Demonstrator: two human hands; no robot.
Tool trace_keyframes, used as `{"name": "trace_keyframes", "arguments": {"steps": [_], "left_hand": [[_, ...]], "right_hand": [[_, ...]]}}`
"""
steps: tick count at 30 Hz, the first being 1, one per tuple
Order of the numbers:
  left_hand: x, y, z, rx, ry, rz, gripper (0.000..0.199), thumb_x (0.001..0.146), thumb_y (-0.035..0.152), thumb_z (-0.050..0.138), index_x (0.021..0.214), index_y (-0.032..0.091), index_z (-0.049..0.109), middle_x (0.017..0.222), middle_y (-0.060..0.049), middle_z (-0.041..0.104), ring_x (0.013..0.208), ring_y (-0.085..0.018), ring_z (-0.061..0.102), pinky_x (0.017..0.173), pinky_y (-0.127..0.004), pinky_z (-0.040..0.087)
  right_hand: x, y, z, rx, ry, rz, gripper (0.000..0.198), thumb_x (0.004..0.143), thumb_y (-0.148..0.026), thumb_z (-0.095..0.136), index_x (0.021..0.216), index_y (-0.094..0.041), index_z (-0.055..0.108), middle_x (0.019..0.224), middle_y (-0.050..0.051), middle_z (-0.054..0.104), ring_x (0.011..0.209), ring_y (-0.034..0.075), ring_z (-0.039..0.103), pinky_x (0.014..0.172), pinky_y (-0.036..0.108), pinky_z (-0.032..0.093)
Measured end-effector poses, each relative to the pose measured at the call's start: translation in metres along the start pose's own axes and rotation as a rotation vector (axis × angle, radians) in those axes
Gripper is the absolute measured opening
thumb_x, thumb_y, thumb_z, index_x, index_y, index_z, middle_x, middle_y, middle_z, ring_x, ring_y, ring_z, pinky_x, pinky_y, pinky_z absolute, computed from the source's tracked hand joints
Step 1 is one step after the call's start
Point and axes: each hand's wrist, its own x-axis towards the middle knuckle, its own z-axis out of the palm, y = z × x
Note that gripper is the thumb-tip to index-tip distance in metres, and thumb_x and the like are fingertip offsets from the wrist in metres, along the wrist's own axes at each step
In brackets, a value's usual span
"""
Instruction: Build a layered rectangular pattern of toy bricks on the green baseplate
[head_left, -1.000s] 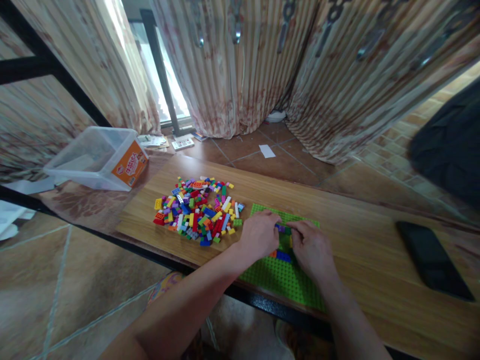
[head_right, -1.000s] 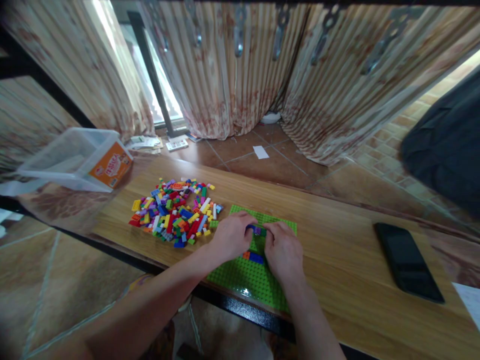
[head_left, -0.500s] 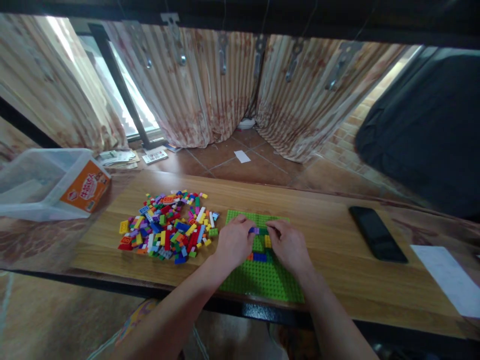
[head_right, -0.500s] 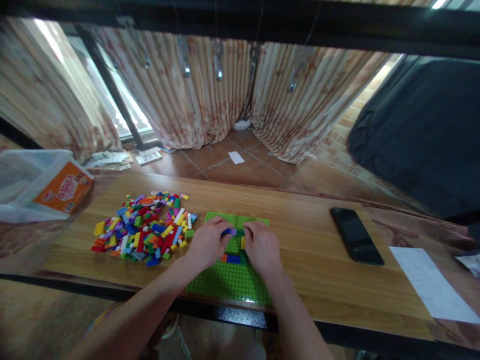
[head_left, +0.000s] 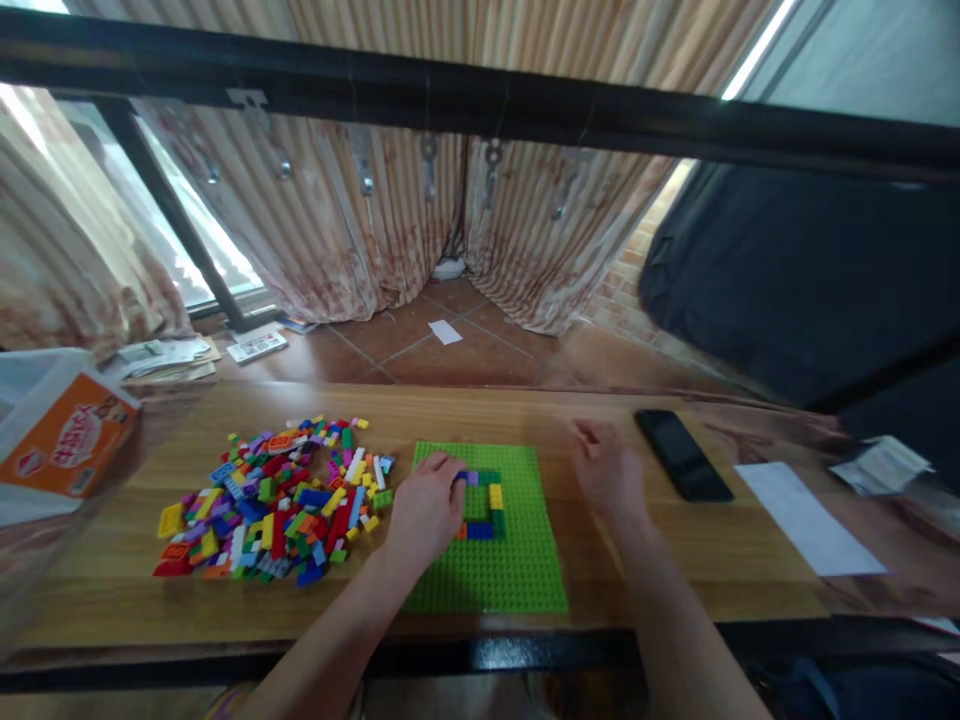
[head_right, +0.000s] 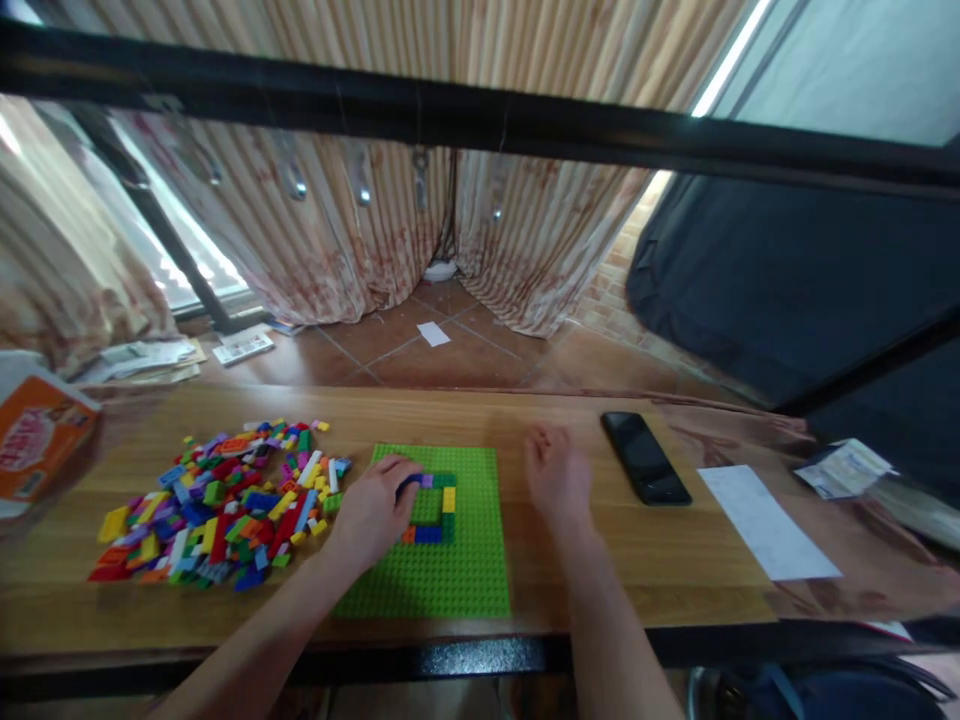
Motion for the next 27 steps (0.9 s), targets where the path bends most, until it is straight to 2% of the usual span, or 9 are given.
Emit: {"name": "trace_keyframes", "arguments": {"steps": [3,5,6,8,10,13,19,23,27], "left_hand": [[0.002,-0.002,0.0,0.006,0.008,0.015,0.022,0.092,0.017,0.046,0.1,0.019,0.066,0.105,-0.006,0.066,0.097,-0.021,0.062,0.089,-0.034,0.05],[0.004,-0.003,0.0,0.001,0.006,0.017,0.023,0.092,0.017,0.045,0.1,0.019,0.066,0.105,-0.006,0.066,0.096,-0.02,0.063,0.088,-0.034,0.051],[0.005,-0.004,0.001,0.0,0.006,0.017,0.023,0.092,0.017,0.044,0.1,0.019,0.066,0.105,-0.005,0.066,0.095,-0.02,0.064,0.087,-0.033,0.051],[0.005,-0.005,0.001,0.002,0.005,0.013,0.023,0.092,0.018,0.044,0.1,0.02,0.066,0.105,-0.005,0.066,0.095,-0.02,0.064,0.086,-0.033,0.052],[0.005,-0.006,0.003,0.002,0.014,0.007,0.023,0.092,0.019,0.043,0.1,0.02,0.065,0.106,-0.005,0.066,0.095,-0.02,0.065,0.085,-0.033,0.052],[0.005,-0.008,0.005,-0.006,0.024,0.009,0.025,0.093,0.021,0.042,0.101,0.02,0.065,0.107,-0.005,0.066,0.095,-0.02,0.065,0.086,-0.034,0.052],[0.007,-0.011,0.006,-0.01,0.041,0.027,0.027,0.093,0.023,0.041,0.101,0.019,0.066,0.108,-0.006,0.067,0.096,-0.021,0.066,0.087,-0.036,0.053],[0.008,-0.011,0.006,-0.015,0.032,0.022,0.027,0.093,0.023,0.04,0.101,0.019,0.066,0.108,-0.006,0.066,0.096,-0.021,0.066,0.087,-0.036,0.053],[0.008,-0.011,0.006,-0.022,0.033,0.025,0.027,0.094,0.024,0.04,0.102,0.019,0.065,0.108,-0.006,0.066,0.095,-0.021,0.066,0.087,-0.036,0.053]], "right_hand": [[0.02,0.051,-0.033,-0.227,0.219,0.325,0.055,0.082,-0.047,0.053,0.127,-0.015,0.058,0.126,0.019,0.061,0.119,0.035,0.053,0.097,0.05,0.042],[0.025,0.08,-0.051,-0.263,0.264,0.407,0.074,0.077,-0.056,0.058,0.133,-0.01,0.052,0.136,0.025,0.051,0.128,0.042,0.043,0.101,0.058,0.037],[0.025,0.092,-0.057,-0.277,0.259,0.457,0.083,0.073,-0.062,0.06,0.136,-0.009,0.049,0.138,0.028,0.049,0.128,0.046,0.042,0.099,0.062,0.036],[0.024,0.11,-0.063,-0.315,0.1,0.573,0.099,0.066,-0.074,0.06,0.142,-0.014,0.04,0.143,0.026,0.044,0.129,0.048,0.04,0.099,0.065,0.035],[0.026,0.122,-0.063,-0.337,-0.023,0.61,0.108,0.059,-0.079,0.062,0.143,-0.015,0.04,0.146,0.025,0.04,0.129,0.049,0.04,0.099,0.064,0.036],[0.034,0.135,-0.061,-0.358,-0.092,0.612,0.105,0.054,-0.081,0.064,0.136,-0.018,0.048,0.144,0.023,0.042,0.128,0.048,0.041,0.1,0.063,0.036],[0.047,0.153,-0.057,-0.327,-0.081,0.542,0.089,0.05,-0.076,0.07,0.116,-0.016,0.062,0.138,0.022,0.046,0.124,0.045,0.046,0.098,0.059,0.039],[0.05,0.157,-0.057,-0.308,-0.065,0.52,0.084,0.051,-0.071,0.072,0.113,-0.016,0.062,0.134,0.021,0.049,0.124,0.041,0.048,0.1,0.055,0.04],[0.05,0.16,-0.057,-0.295,-0.061,0.523,0.085,0.051,-0.072,0.072,0.114,-0.016,0.061,0.127,0.02,0.055,0.118,0.039,0.054,0.095,0.052,0.044]]}}
